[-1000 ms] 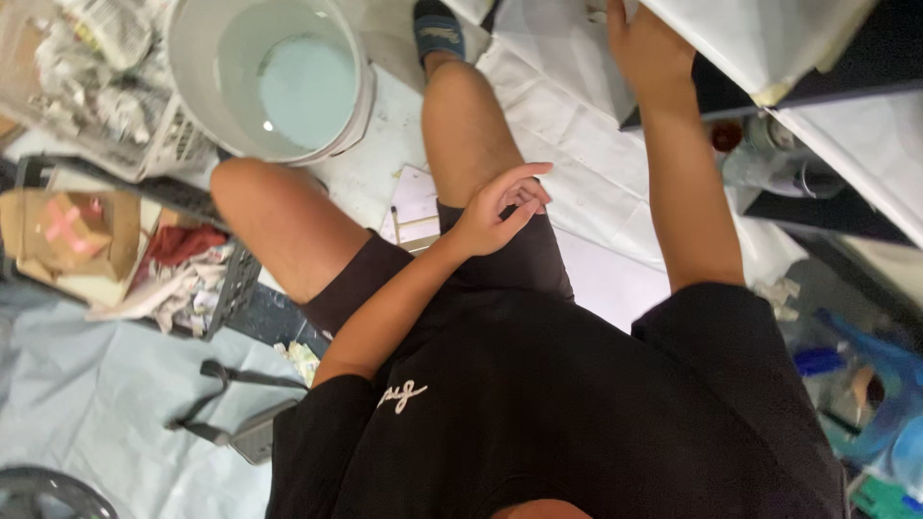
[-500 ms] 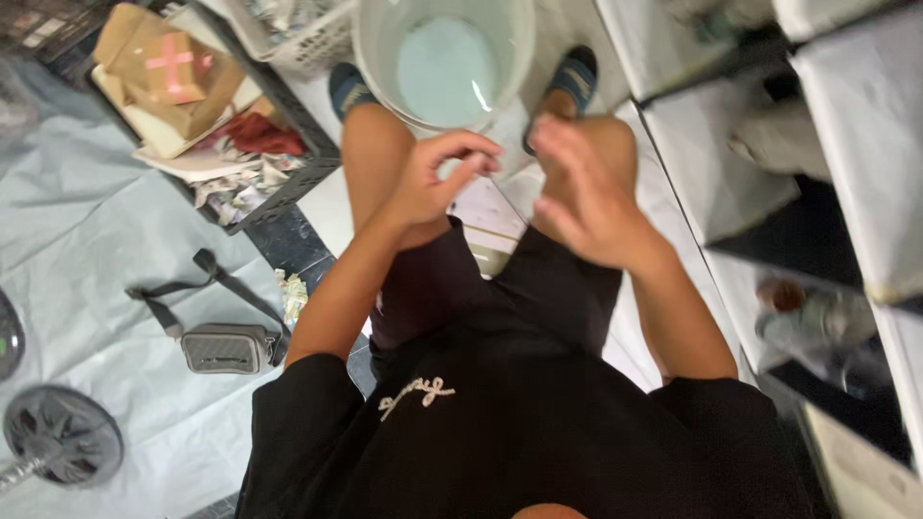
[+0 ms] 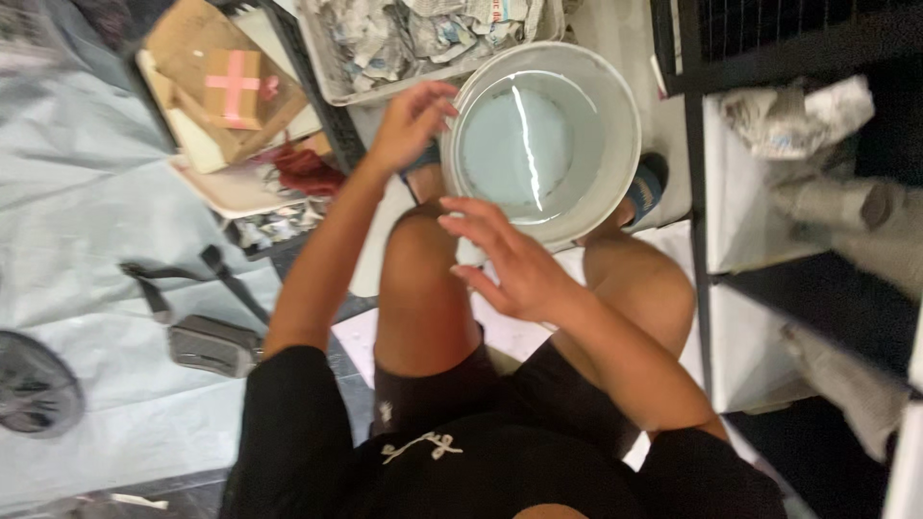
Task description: The person sits on the floor and repeatedly wraps individual dishes in newspaper. They pick up a dish, wrap it in a sheet of newspaper, and place the wrapped item into a nearby basket. This process is repeated for multiple dishes.
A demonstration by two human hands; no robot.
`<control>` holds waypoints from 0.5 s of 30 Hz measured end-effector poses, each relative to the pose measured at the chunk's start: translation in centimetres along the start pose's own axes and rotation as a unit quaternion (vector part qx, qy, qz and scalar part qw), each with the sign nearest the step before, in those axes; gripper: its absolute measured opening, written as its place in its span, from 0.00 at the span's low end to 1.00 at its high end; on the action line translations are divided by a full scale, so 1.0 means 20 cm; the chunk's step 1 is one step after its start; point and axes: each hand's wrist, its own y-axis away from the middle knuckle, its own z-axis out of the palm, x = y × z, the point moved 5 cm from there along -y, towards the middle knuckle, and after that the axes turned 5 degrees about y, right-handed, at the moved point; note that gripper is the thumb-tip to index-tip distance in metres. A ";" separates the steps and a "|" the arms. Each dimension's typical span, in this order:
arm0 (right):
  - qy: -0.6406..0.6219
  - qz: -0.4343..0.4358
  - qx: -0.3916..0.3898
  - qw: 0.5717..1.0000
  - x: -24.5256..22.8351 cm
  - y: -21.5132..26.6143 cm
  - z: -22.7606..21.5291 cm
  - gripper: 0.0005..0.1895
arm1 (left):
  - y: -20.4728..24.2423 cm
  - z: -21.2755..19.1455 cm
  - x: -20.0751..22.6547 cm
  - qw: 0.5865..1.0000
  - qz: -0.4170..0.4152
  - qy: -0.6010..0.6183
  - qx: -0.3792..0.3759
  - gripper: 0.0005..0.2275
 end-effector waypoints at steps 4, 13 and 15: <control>-0.043 0.034 -0.048 0.997 0.16 -0.04 -0.04 0.32 | -0.37 -0.27 -0.22 0.994 0.044 -0.081 0.063 0.13; -0.039 0.151 -0.057 0.986 0.31 -0.09 -0.17 0.31 | -0.57 -0.73 -0.45 0.838 -0.045 -0.513 0.177 0.26; -0.053 0.155 -0.073 0.984 0.31 -0.07 -0.15 0.30 | -0.58 -0.78 -0.56 0.837 -0.063 -0.518 0.161 0.31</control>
